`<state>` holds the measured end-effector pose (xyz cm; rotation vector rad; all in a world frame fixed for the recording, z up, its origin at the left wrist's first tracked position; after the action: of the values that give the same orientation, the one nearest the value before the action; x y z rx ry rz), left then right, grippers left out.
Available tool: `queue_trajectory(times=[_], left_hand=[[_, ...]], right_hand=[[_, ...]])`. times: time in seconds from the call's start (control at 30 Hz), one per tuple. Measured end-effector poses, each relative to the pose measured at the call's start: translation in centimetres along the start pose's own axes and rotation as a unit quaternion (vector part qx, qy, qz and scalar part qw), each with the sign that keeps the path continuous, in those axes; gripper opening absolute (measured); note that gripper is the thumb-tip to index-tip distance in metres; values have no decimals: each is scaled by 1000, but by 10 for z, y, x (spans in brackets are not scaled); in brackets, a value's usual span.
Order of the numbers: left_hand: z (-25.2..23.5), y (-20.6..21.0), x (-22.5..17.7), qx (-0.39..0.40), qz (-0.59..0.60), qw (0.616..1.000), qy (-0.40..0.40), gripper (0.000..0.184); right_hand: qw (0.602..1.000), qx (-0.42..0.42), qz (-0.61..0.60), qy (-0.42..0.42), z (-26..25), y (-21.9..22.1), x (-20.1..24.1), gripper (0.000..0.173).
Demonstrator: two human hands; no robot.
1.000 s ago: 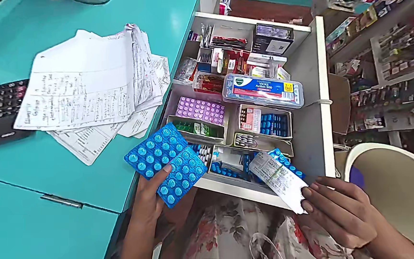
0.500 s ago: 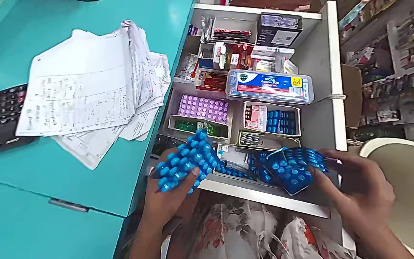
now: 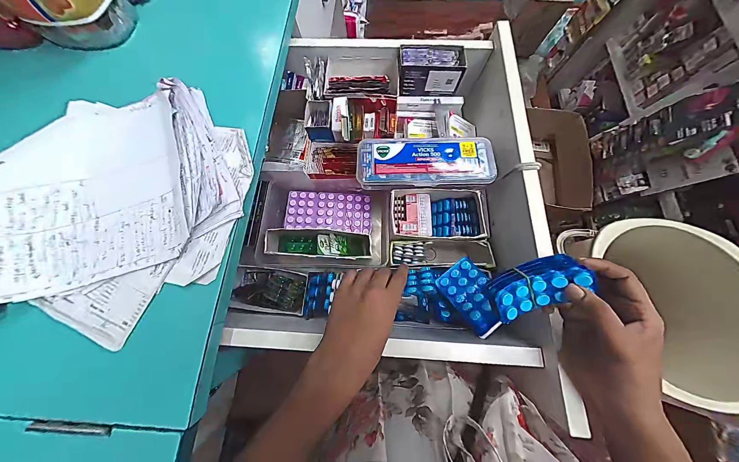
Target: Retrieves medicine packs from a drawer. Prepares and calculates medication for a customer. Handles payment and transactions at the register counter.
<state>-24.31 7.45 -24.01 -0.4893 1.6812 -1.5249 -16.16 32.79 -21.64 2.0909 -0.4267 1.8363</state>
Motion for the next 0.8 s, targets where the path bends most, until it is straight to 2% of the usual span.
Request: queue_trajectory(times=[0.2, 0.37, 0.53, 0.7, 0.8], left_hand=[[5, -6, -8, -11, -49, 999, -3, 35], [-7, 1, -18, 65, -25, 997, -23, 34], [-22, 19, -12, 167, 30, 985, 6, 38], [-22, 20, -10, 226, 77, 971, 26, 42], [-20, 5, -9, 203, 84, 975, 43, 41]], right_hand=[[1000, -26, 3, -1, 6, -10, -4, 26], [1000, -26, -11, -9, 6, -9, -3, 25], [999, -21, -22, -11, 6, -10, -4, 26], [999, -27, -25, -3, 8, -11, -6, 26], [999, -27, -27, 1, 8, -12, -7, 25]])
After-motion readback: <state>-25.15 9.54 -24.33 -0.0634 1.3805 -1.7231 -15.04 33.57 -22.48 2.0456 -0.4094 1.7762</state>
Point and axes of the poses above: each hand's wrist, its own z-axis away from the middle knuckle, its own y-axis out of the palm, x = y × z, the point moved 9 cm from there along -z, towards the middle knuckle, and after that the axes turned 6 degrees about x, right-handed, at the moved point
